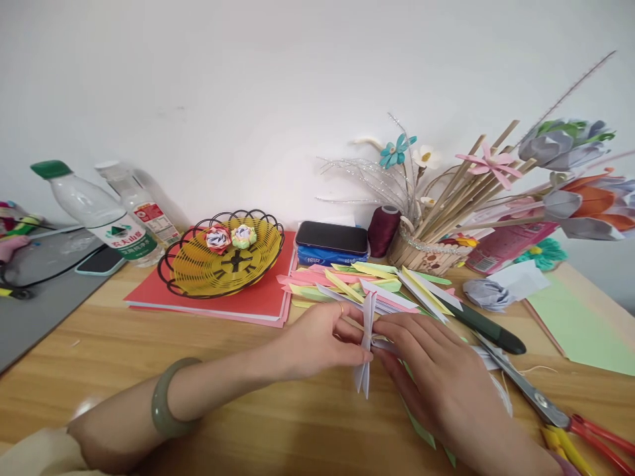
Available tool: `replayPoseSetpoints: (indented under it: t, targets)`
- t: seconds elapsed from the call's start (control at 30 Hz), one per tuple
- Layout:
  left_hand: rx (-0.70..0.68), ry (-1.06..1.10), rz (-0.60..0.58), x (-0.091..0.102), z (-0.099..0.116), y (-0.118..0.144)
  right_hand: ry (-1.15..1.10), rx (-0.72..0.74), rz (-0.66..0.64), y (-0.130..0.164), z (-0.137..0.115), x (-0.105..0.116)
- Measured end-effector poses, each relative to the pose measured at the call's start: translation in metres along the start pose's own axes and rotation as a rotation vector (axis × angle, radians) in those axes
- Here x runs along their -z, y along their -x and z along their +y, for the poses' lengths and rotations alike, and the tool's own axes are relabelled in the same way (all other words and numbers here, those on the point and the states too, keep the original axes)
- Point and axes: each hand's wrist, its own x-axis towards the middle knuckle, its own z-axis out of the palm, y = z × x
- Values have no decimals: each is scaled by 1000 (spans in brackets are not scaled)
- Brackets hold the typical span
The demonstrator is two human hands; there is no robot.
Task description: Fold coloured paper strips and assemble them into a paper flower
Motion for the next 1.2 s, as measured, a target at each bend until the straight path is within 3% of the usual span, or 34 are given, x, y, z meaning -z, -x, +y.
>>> replayPoseSetpoints:
  t: [0.47, 0.63, 0.8, 0.9, 1.07, 1.2]
  targets:
    - [65, -69, 13, -6, 5, 4, -123, 14, 47, 5, 0, -2]
    - [17, -49, 17, -2, 8, 3, -113, -53, 48, 5, 5, -1]
    - [1, -38, 105, -1, 7, 5, -166, -146, 23, 7, 8, 5]
    - [-78, -65, 139, -2, 6, 8, -140, -147, 65, 9, 10, 5]
    - [-183, -224, 88, -3, 7, 14, -30, -42, 180, 10, 14, 3]
    - [-173, -397, 109, -7, 8, 18, -80, -23, 154, 10, 14, 3]
